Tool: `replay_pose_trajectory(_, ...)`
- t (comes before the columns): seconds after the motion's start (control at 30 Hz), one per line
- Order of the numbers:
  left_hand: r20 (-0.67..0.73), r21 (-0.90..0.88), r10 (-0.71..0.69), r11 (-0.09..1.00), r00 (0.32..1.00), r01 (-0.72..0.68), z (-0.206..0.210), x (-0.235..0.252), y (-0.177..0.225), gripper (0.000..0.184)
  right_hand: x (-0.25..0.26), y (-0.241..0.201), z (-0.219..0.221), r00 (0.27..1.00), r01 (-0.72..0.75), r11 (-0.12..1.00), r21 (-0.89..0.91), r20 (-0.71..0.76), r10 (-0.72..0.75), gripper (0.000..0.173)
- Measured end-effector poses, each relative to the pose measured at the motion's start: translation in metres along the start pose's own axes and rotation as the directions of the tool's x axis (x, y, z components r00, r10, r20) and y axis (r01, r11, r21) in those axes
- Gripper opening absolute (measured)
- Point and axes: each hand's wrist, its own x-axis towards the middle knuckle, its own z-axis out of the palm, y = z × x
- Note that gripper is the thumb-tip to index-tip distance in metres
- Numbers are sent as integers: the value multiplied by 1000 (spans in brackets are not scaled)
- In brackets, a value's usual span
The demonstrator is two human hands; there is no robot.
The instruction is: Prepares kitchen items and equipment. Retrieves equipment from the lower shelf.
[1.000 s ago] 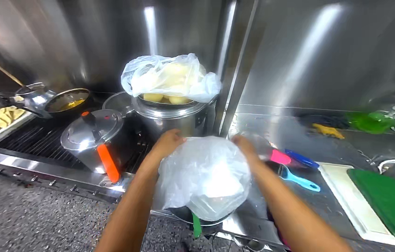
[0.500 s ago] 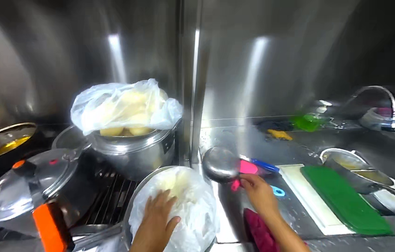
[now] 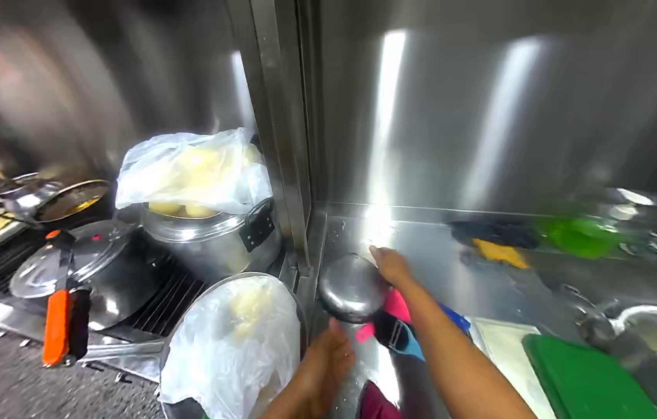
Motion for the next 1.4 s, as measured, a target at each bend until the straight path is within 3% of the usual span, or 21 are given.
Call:
replay_pose_trajectory(0.13,-317,-178,34,979,948,-94,27,71,-20,66,38,-2,11,972,64,990,-123,232,-34,70)
replay_pose_trajectory(0.3,-471,-241,35,956,881,-167,36,83,-19,71,52,-9,16,953,69,975,-210,302,-3,85)
replay_pose_trajectory(0.43,-549,-324,-31,929,835,-179,33,95,-17,72,61,-12,16,931,-15,995,-94,362,48,83)
replay_pose_trajectory(0.53,-520,-388,59,873,852,-297,36,103,-26,51,62,-5,23,950,-12,999,51,312,-4,68)
replay_pose_trajectory(0.63,-506,-388,113,856,855,-342,37,102,-28,41,49,-5,18,948,-19,979,205,314,-48,58)
replay_pose_trajectory(0.7,-508,-330,172,866,844,-375,43,94,-24,33,37,-2,9,945,-79,941,328,325,-34,59)
replay_pose_trajectory(0.8,-361,-148,392,872,846,-467,61,69,-23,25,12,1,-19,960,-62,829,556,259,-102,49)
replay_pose_trajectory(0.87,-190,49,592,803,783,-594,78,41,-29,25,-5,5,-47,955,15,684,729,193,-227,42)
replay_pose_trajectory(0.93,-2,286,784,595,621,-751,89,13,-32,28,-2,15,-71,907,78,519,851,156,-391,56)
replay_pose_trajectory(0.97,100,376,842,462,531,-803,88,1,-30,29,5,20,-71,897,93,503,859,147,-416,52)
replay_pose_trajectory(1.03,280,463,866,257,415,-848,76,-21,-23,30,7,17,-49,929,207,697,686,86,-360,26)
replay_pose_trajectory(1.07,334,480,852,215,404,-851,66,-33,-21,32,5,15,-35,921,253,821,511,133,-366,29)
replay_pose_trajectory(1.13,362,518,819,220,445,-826,44,-57,-21,34,7,3,-8,865,340,929,146,340,-370,67)
replay_pose_trajectory(1.23,301,653,775,257,555,-713,7,-92,-31,40,20,-20,20,767,485,826,-287,594,-244,99)
replay_pose_trajectory(1.3,245,716,761,275,600,-641,-14,-112,-39,41,29,-29,25,742,510,750,-422,657,-135,107)
replay_pose_trajectory(1.4,194,737,763,301,616,-605,-33,-135,-46,42,25,-40,30,731,556,645,-524,678,-79,116)
